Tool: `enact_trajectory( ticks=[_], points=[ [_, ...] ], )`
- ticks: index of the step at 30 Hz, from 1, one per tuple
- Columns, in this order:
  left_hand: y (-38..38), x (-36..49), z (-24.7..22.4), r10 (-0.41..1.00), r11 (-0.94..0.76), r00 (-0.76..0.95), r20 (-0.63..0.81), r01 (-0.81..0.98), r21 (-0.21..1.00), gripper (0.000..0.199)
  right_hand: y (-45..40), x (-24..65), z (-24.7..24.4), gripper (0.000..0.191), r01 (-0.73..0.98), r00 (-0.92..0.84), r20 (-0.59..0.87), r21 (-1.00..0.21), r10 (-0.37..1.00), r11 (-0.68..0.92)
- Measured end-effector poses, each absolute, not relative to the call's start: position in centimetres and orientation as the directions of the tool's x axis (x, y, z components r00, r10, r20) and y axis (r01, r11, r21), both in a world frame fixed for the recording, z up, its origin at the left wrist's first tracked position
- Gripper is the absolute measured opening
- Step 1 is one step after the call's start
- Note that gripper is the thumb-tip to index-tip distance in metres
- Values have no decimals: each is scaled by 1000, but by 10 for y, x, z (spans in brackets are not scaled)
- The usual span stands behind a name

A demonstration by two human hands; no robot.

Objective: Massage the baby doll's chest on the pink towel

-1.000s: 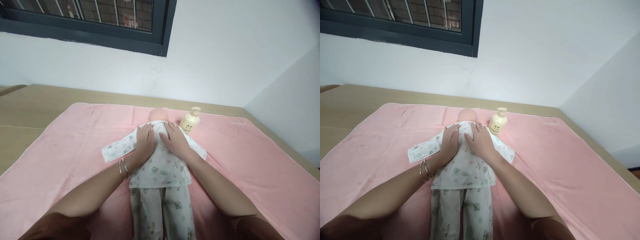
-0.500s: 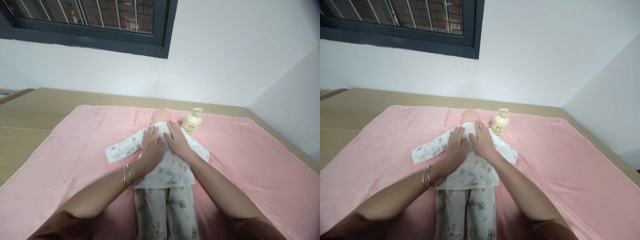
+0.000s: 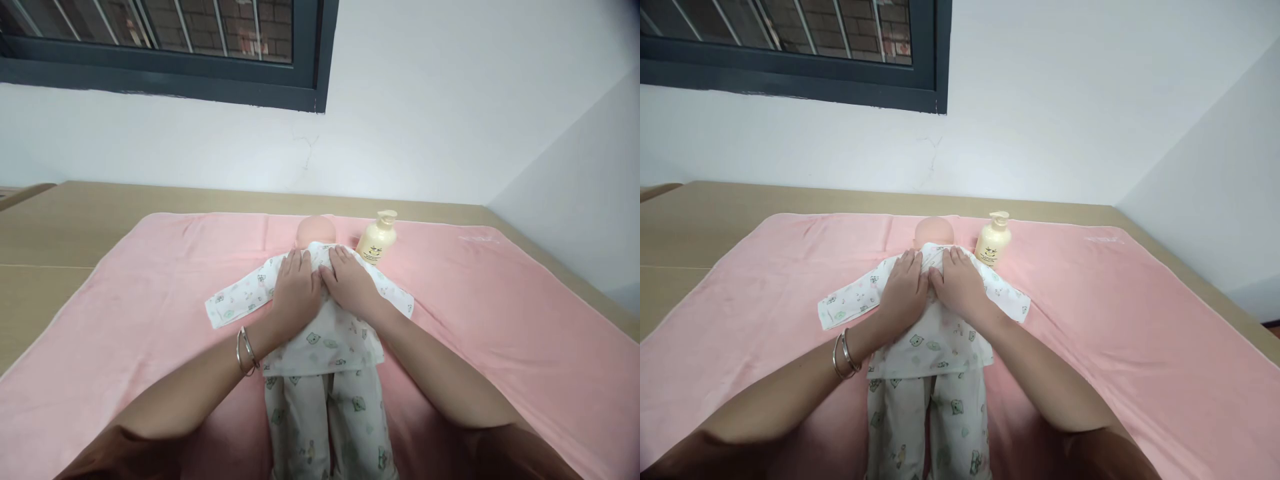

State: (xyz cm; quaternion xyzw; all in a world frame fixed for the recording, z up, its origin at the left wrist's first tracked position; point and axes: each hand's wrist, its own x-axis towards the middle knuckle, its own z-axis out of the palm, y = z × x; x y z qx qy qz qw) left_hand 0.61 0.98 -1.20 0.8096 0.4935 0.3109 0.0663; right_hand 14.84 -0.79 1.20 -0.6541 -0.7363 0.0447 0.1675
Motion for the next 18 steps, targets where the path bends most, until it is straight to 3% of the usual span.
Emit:
enact_trajectory(
  ticks=[7,13,16,18],
  points=[
    [30,-6,-10,796,-584,446,410,745,323,35,-27,137,14,53,951,-155,319,-210,935,229],
    [14,3,-10,848,-491,325,419,779,390,43,-9,148,21,52,906,-65,126,-408,990,112],
    [1,8,-8,876,-428,284,389,829,360,52,4,153,14,58,910,-65,129,-400,990,112],
    [4,6,-6,867,-449,330,373,842,299,47,1,151,10,57,921,-90,178,-361,980,150]
  ],
)
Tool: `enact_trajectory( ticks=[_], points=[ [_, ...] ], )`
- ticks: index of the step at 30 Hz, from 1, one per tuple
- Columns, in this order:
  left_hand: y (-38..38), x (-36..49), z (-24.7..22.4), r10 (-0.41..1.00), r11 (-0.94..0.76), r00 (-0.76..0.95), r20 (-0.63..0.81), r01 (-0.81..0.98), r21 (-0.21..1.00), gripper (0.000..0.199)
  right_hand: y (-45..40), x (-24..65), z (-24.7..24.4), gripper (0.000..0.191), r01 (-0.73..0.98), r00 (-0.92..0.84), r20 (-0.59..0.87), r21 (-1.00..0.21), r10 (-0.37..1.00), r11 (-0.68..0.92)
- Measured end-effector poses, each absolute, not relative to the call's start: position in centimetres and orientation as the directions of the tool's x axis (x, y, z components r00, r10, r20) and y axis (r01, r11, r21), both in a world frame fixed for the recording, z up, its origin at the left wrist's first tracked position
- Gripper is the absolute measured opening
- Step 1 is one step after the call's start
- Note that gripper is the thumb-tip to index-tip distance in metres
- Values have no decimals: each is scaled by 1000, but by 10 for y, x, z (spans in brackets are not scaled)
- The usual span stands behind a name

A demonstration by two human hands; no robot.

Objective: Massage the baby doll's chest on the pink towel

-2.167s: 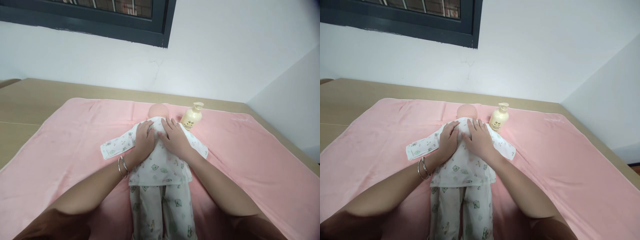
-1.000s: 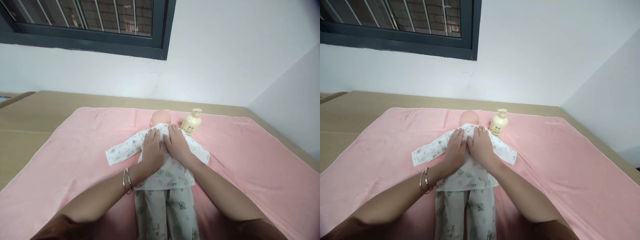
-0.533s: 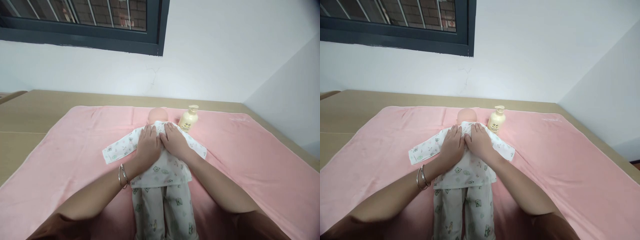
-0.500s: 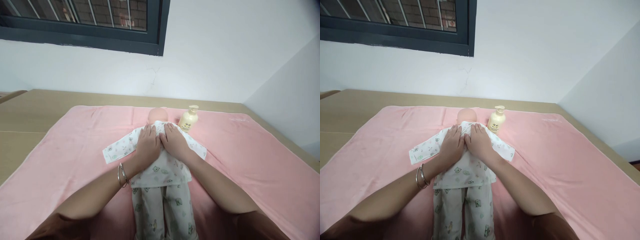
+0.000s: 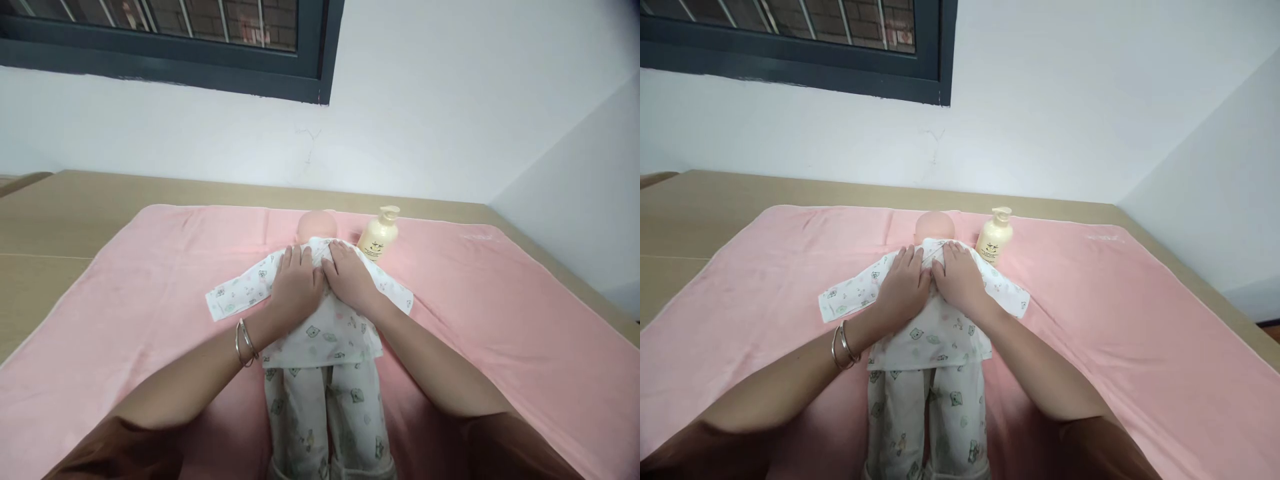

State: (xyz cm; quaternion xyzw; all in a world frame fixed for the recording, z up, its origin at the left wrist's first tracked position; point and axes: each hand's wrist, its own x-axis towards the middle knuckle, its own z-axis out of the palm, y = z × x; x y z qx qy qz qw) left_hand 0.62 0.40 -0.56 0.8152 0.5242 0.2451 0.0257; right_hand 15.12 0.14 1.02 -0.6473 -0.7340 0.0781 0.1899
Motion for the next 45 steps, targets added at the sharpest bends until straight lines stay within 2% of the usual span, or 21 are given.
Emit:
enact_trajectory(
  ticks=[4,10,14,23,28,31,37,41,45],
  points=[
    [24,-1,-2,816,-551,469,338,808,208,35,-18,143,16,52,922,-142,229,-325,963,213],
    [29,5,-5,841,-482,355,408,835,266,39,-8,148,24,46,905,-105,145,-396,984,155],
    [26,8,-4,860,-446,309,407,842,304,40,5,152,14,52,925,-111,161,-343,981,161],
    [3,13,3,825,-463,351,443,869,175,47,5,158,22,46,921,-220,158,-293,963,258],
    [25,0,13,863,-481,408,298,844,239,29,-18,144,26,47,928,-177,216,-290,960,236],
    [32,-2,14,891,-437,370,263,858,271,28,-22,140,23,51,914,-179,200,-328,963,238],
    [4,10,12,849,-456,378,369,877,151,35,4,149,14,58,919,-124,135,-359,983,165],
    [13,6,21,818,-535,496,292,842,68,31,-3,146,17,51,921,-151,166,-335,975,200],
    [32,-1,23,874,-474,436,213,861,183,32,-13,143,21,46,910,-182,208,-335,961,245]
  ],
)
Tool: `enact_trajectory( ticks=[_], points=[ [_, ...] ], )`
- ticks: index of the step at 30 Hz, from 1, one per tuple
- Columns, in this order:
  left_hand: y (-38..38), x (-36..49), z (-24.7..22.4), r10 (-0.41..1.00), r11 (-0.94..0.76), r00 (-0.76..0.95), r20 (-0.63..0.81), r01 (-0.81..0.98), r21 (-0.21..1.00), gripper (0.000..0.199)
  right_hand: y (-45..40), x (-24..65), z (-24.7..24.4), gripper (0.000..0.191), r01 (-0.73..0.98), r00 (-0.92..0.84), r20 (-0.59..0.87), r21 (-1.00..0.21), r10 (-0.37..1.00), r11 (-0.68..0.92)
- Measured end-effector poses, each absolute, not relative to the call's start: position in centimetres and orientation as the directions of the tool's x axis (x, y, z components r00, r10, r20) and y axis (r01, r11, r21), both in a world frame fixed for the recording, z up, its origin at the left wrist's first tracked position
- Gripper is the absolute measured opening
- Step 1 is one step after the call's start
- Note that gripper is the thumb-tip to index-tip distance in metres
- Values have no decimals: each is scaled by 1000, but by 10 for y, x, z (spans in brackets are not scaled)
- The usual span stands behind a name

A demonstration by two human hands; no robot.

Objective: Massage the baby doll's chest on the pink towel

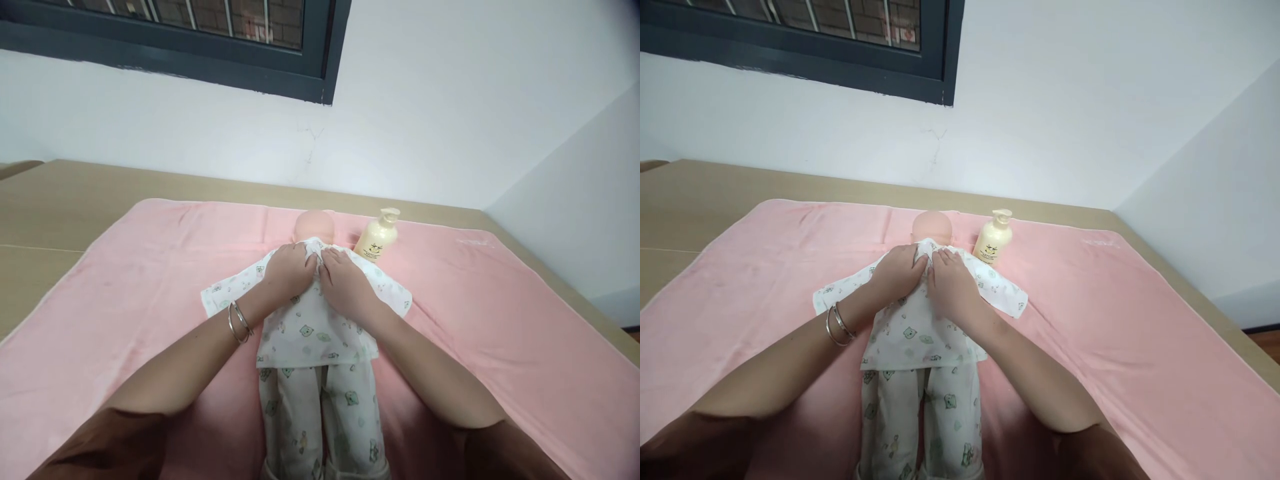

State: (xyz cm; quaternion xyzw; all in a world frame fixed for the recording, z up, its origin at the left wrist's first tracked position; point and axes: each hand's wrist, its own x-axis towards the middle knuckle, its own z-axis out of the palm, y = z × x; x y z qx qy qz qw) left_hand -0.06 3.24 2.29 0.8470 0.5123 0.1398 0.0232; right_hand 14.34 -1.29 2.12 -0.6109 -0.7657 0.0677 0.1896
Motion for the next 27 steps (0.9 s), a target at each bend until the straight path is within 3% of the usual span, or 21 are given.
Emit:
enact_trajectory(
  ticks=[7,14,21,27],
  points=[
    [8,9,12,800,-498,426,423,865,69,32,10,156,25,33,925,-131,166,-334,977,181],
    [32,1,15,855,-499,419,305,824,268,24,-15,140,27,35,941,-187,228,-237,956,240],
    [30,6,6,864,-451,352,361,859,243,26,-1,147,28,30,941,-124,186,-290,975,175],
    [16,10,9,867,-440,349,355,871,220,31,4,150,26,32,965,-116,204,-209,972,159]
  ],
)
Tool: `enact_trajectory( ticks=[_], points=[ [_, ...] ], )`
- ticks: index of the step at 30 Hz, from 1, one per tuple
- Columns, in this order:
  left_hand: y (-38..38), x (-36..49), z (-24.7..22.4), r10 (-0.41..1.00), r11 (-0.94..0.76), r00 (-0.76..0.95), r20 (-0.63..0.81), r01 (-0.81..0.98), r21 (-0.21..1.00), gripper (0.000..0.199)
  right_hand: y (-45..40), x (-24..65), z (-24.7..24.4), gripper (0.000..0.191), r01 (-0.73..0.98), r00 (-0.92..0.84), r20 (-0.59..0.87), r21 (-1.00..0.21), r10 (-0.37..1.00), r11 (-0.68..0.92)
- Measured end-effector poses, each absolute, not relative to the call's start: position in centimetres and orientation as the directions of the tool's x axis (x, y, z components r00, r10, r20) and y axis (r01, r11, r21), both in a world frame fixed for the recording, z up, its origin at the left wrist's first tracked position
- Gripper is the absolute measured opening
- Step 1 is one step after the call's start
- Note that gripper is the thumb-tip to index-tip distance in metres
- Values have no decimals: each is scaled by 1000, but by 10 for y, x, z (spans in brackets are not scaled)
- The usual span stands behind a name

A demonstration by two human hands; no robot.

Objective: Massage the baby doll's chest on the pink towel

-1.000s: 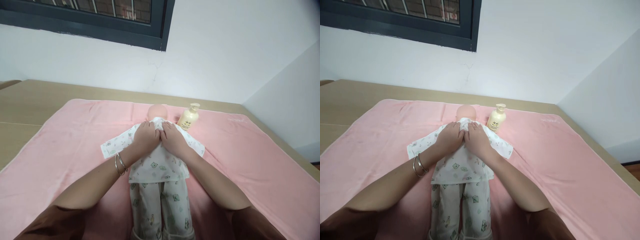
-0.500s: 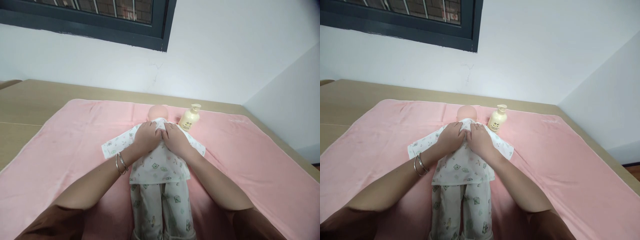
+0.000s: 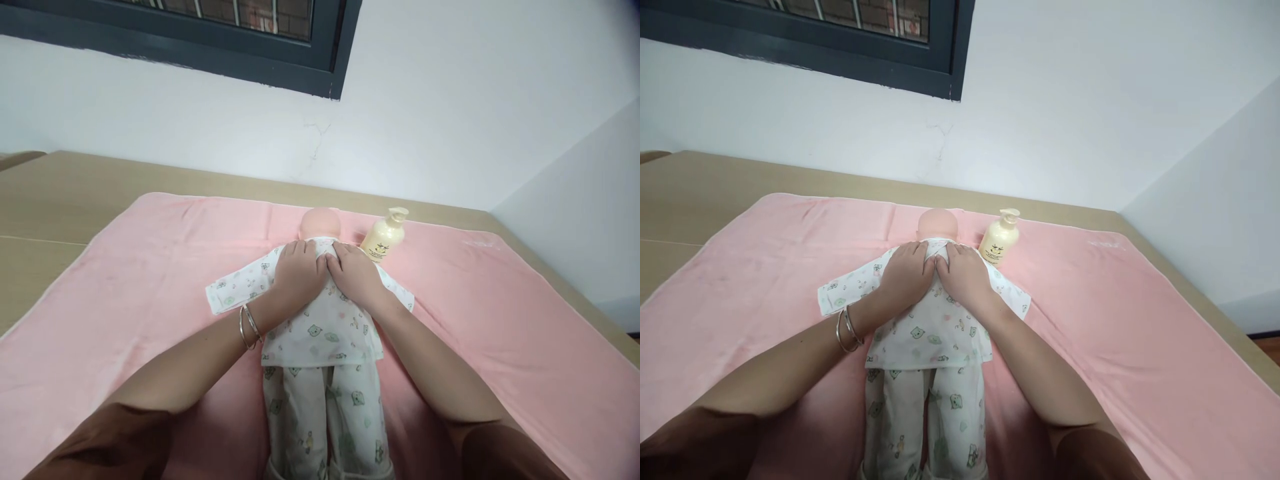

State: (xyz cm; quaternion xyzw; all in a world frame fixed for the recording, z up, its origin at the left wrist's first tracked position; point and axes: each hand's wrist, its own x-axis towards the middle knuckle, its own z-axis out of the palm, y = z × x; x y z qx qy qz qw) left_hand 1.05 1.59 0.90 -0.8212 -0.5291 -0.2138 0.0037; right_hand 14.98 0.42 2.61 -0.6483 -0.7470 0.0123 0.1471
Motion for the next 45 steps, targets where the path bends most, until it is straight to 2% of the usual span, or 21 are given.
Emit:
enact_trajectory(
  ticks=[5,10,14,19,21,24,27,34,41,45],
  points=[
    [0,13,13,789,-535,456,412,839,97,35,4,150,26,37,961,-147,176,-207,973,183],
    [33,-5,15,737,-657,600,312,744,123,30,-13,137,29,44,970,-183,200,-123,963,210],
    [43,-10,9,783,-607,548,295,778,164,29,-17,134,24,50,958,-198,222,-163,955,237],
    [19,4,6,825,-483,390,409,862,153,39,8,150,17,55,947,-98,117,-293,988,128],
    [19,5,6,826,-492,390,407,852,182,36,8,151,16,54,949,-91,101,-291,991,117],
    [34,-2,7,810,-566,487,328,794,220,29,-6,143,19,53,955,-135,145,-244,980,167],
    [41,-6,9,829,-551,488,272,795,255,32,-16,138,21,52,951,-183,177,-218,967,219],
    [12,4,11,848,-504,426,317,834,226,44,15,157,19,45,932,-154,163,-302,974,198],
    [37,-2,10,825,-543,483,294,821,176,33,-12,141,23,53,957,-183,129,-204,975,207],
    [35,3,3,861,-465,380,337,857,223,32,-7,143,22,54,954,-149,121,-244,982,174]
  ],
)
